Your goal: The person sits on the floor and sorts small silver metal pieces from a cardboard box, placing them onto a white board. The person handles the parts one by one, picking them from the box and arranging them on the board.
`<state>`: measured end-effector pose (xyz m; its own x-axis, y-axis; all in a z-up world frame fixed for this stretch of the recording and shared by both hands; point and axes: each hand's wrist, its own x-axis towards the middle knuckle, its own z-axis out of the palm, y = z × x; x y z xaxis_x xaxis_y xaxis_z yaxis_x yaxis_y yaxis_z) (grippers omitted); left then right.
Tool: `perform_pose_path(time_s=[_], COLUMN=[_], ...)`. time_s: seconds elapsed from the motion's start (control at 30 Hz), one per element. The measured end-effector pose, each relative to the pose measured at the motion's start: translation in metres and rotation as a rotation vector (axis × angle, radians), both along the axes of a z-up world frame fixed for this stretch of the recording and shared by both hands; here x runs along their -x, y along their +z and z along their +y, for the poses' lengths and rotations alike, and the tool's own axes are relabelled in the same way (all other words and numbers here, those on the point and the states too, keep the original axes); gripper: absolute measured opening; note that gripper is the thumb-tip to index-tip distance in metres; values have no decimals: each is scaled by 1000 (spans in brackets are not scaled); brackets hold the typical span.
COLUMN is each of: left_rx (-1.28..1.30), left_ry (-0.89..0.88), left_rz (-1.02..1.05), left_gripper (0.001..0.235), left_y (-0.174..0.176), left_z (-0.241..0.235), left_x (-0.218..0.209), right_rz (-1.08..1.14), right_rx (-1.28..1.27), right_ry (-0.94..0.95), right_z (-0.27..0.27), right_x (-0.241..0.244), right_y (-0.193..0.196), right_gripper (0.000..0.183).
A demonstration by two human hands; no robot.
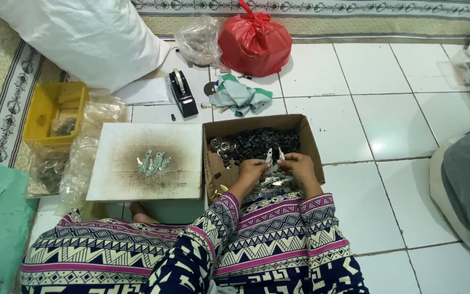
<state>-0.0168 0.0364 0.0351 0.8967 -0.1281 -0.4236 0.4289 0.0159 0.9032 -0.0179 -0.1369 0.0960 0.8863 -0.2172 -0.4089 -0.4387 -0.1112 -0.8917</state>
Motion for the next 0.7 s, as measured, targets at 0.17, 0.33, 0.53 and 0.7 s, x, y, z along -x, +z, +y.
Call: perform_pose_path(time_s=[0.17, 0.33, 0.53, 0.7], left_rx=[128, 58, 15, -83], left_ry=[20, 84, 323, 401], left_rz=[10, -71, -5, -23], left_gripper=[47, 35, 47, 35], left_y=[48, 56, 78, 105], left_z=[23, 64, 146, 202], left_x=[16, 20, 31, 56], right_rz=[-32, -50, -59, -21], right_rx=[-70, -145, -319, -416], right_ry=[3, 31, -43, 147], right_z=[21, 64, 122, 213], right_x=[5, 13, 5, 19], right_y=[19, 40, 23, 14], right_gripper=[38, 35, 39, 48])
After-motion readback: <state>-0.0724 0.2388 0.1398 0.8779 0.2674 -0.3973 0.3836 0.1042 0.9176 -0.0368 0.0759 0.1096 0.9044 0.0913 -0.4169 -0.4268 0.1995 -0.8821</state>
